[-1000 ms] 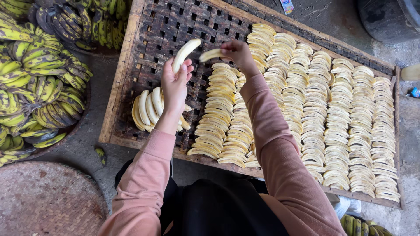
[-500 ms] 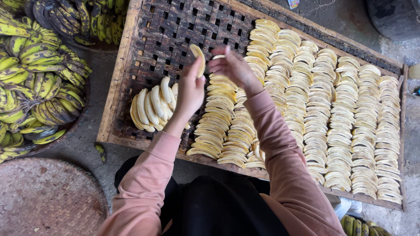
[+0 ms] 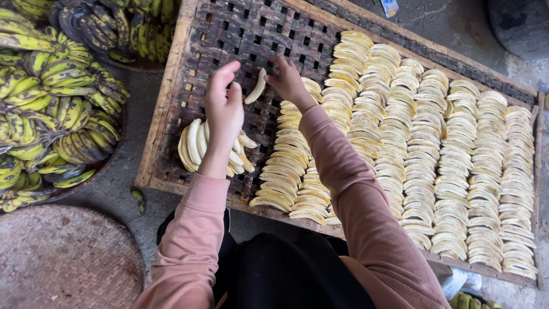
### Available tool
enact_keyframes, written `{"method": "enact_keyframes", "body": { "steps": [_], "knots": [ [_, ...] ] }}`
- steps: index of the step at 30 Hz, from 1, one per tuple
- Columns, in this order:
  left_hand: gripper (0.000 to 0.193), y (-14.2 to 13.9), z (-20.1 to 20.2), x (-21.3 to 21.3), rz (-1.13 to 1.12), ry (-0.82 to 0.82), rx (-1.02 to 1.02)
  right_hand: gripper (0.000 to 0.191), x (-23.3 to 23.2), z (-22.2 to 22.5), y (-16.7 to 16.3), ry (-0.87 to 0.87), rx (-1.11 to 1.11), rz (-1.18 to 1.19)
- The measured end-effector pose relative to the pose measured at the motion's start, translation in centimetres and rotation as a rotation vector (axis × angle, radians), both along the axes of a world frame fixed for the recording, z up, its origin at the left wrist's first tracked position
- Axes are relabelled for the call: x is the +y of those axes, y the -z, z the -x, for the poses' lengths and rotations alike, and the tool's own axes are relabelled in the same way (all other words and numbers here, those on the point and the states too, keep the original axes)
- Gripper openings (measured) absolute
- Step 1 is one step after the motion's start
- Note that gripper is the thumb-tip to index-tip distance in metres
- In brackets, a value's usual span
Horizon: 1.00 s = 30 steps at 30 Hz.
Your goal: The person sits on the ground in front of a woven bamboo tray and places peeled banana halves one at a time onto the tray, arranging them in neat overlapping rows that fill the empty section of the tray. They take each piece from a small pile at the left edge and lay it into the pattern by hand.
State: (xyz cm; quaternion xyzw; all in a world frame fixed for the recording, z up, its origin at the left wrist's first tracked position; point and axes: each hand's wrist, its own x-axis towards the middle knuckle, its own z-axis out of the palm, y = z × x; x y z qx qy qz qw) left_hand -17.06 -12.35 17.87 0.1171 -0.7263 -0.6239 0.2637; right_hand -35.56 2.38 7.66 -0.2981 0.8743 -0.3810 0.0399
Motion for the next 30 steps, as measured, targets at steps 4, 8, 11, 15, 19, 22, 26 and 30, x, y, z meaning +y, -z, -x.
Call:
{"method": "enact_keyframes", "body": {
  "steps": [4, 8, 11, 15, 19, 22, 26, 30],
  "knots": [
    [0.030, -0.4, -0.4, -1.1, -0.079, -0.054, 0.050, 0.069, -1.3, -0.9, -0.6, -0.321, 0.442, -0.288],
    [0.028, -0.6, -0.8, -0.8, -0.048, -0.035, 0.022, 0.052, -2.1, -1.8, -1.4, -0.478, 0.509, -0.475],
    [0.027, -0.6, -1.0, -0.7, -0.027, -0.031, 0.025, 0.031, -2.2, -2.4, -1.1, -0.508, 0.782, -0.527],
    [0.026, -0.7, -1.0, -0.7, -0.036, -0.033, 0.026, 0.018, -1.7, -3.2, -0.9, -0.537, 0.982, -0.513],
    [0.026, -0.9, -0.9, -0.9, -0.084, -0.023, 0.042, 0.014, -0.9, -2.5, -1.8, -0.489, 0.836, -0.485],
    [0.026, -0.9, -1.0, -0.9, -0.072, -0.025, -0.013, 0.018, 0.3, 0.1, -2.9, -0.334, 0.613, -0.431],
    [0.026, -0.7, -1.0, -0.7, -0.064, -0.008, -0.020, 0.023, 3.6, 4.6, -4.2, -0.226, 0.179, -0.304],
    [0.026, -0.4, -0.5, -0.7, -0.067, 0.006, 0.011, 0.024, 6.1, 5.8, -5.0, -0.134, -0.091, -0.388]
  ]
}}
